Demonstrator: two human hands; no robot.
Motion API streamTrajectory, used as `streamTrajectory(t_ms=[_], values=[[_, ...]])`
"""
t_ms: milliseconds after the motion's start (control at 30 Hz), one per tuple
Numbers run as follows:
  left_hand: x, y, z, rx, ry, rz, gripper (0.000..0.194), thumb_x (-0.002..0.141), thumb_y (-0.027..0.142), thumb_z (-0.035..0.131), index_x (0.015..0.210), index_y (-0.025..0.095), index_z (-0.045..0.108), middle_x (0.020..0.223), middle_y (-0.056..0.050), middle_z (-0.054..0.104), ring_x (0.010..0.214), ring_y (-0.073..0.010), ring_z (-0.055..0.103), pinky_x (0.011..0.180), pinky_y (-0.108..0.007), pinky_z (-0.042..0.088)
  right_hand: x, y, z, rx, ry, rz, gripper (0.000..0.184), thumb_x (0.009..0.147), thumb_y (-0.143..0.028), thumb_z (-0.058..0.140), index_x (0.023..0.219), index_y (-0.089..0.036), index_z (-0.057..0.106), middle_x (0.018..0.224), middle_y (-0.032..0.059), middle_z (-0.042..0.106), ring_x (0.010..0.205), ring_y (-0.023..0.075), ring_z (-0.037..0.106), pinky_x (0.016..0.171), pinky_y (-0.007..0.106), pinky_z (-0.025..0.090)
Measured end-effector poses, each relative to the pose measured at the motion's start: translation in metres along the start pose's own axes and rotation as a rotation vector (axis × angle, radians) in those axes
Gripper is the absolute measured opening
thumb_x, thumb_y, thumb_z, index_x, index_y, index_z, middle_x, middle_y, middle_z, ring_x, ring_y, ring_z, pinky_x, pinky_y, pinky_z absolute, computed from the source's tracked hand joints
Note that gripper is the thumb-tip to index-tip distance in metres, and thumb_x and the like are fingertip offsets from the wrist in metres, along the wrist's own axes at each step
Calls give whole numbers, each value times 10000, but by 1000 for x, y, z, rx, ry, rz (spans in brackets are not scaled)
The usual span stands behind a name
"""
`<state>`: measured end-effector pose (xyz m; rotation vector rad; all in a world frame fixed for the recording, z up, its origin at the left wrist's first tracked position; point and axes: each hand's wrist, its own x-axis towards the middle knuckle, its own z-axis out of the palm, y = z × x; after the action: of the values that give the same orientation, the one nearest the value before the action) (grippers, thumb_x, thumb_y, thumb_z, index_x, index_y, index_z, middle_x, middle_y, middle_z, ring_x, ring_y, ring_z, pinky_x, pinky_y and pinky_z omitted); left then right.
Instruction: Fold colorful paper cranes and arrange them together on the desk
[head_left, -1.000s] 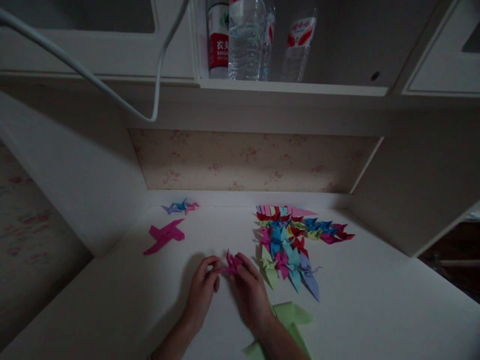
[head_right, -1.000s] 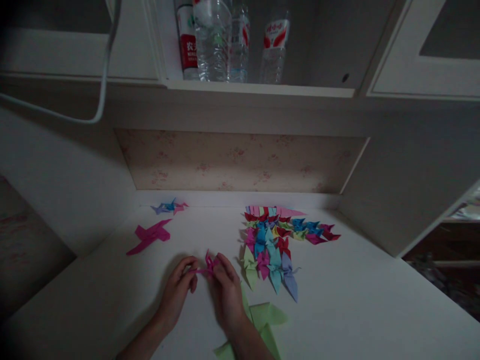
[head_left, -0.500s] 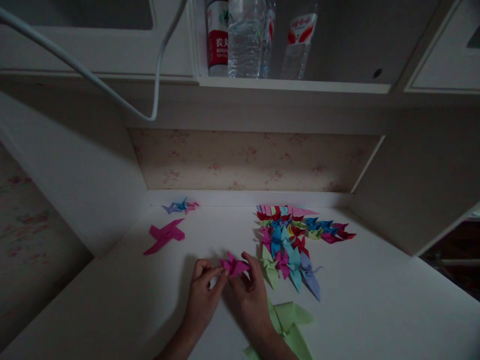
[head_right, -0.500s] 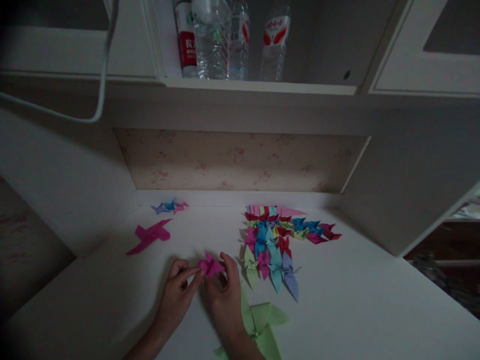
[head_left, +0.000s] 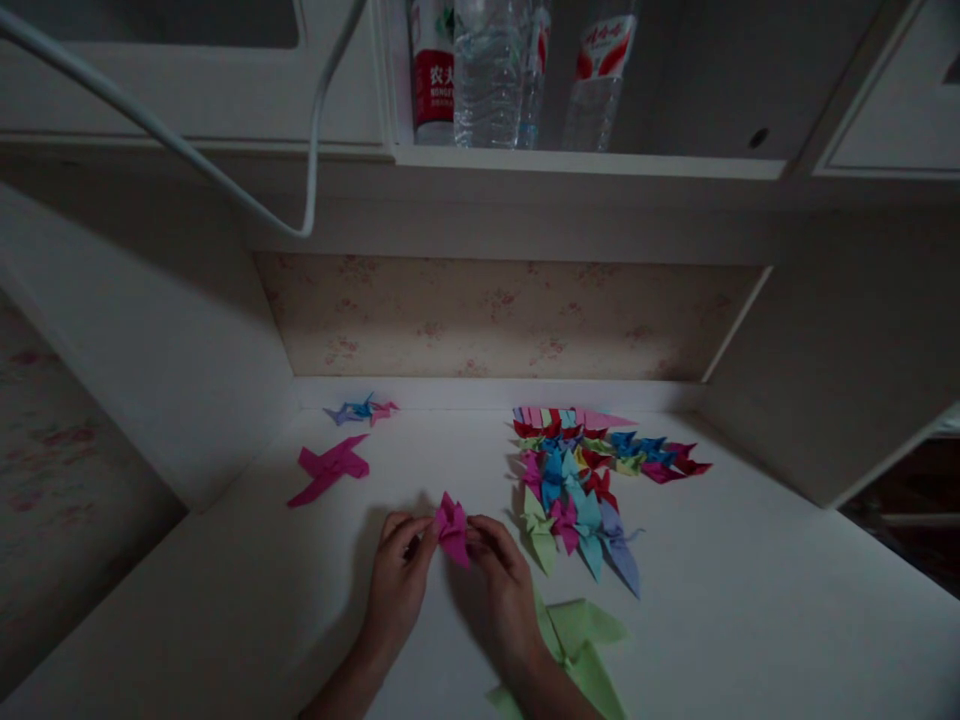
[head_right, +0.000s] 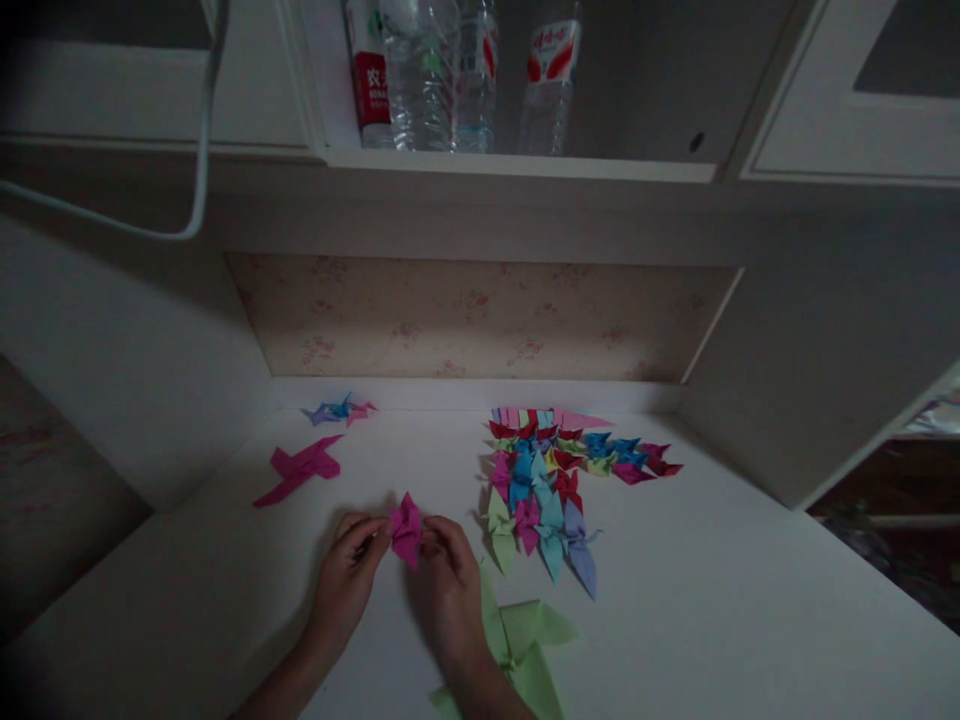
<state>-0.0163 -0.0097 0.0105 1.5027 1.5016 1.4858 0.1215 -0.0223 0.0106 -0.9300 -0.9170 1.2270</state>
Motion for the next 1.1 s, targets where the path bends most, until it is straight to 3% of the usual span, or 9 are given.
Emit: streamTrajectory(t_ms=[267, 467, 600, 767, 900, 1100], values=[[0, 7, 1, -58, -91, -47, 244, 845, 412, 563, 854, 203, 688, 802, -19, 614, 773, -186, 593, 705, -266, 464, 3, 0, 4, -15, -52, 47, 242, 795, -364, 641, 964, -200, 697, 957, 47, 699, 886, 193, 599, 820, 288, 442], [1, 5, 3, -116, -121, -110, 238, 833, 404, 579, 878, 196, 687, 817, -25, 673, 791, -194, 615, 728, -265, 470, 5, 6, 3, 51, -40, 98, 235, 790, -370, 658, 904, -169, 700, 758, 19, 662, 635, 128, 529, 592, 230, 411], [1, 2, 3, -121, -126, -89, 231, 827, 399, 584, 831, 190, 681, 803, -28, 661, 780, -189, 612, 719, -262, 471, 4, 10, 3, 22, -57, 88, 234, 798, -374, 655, 884, -161, 698, 772, 34, 670, 654, 135, 545, 591, 231, 415], [-2, 8, 2, -147, -168, -145, 291, 812, 443, 590, 842, 165, 673, 811, -42, 644, 741, -184, 595, 618, -242, 456, 3, 8, 4, -14, -17, 57, 254, 790, -383, 658, 916, -166, 699, 832, 58, 703, 722, 163, 601, 651, 255, 455], [-4, 15, 3, -200, -191, -182, 341, 794, 486, 597, 766, 153, 667, 713, -25, 623, 649, -156, 562, 538, -218, 418, 6, 10, 3, 127, 36, 62, 270, 718, -349, 735, 924, -184, 676, 809, 44, 705, 714, 161, 627, 644, 257, 477], [-5, 17, 4, -233, -199, -140, 306, 781, 451, 624, 747, 154, 688, 660, -10, 605, 608, -139, 542, 538, -216, 416, 9, 11, 0, 199, 103, 75, 304, 669, -326, 776, 904, -182, 648, 751, 37, 697, 656, 153, 628, 578, 244, 476]])
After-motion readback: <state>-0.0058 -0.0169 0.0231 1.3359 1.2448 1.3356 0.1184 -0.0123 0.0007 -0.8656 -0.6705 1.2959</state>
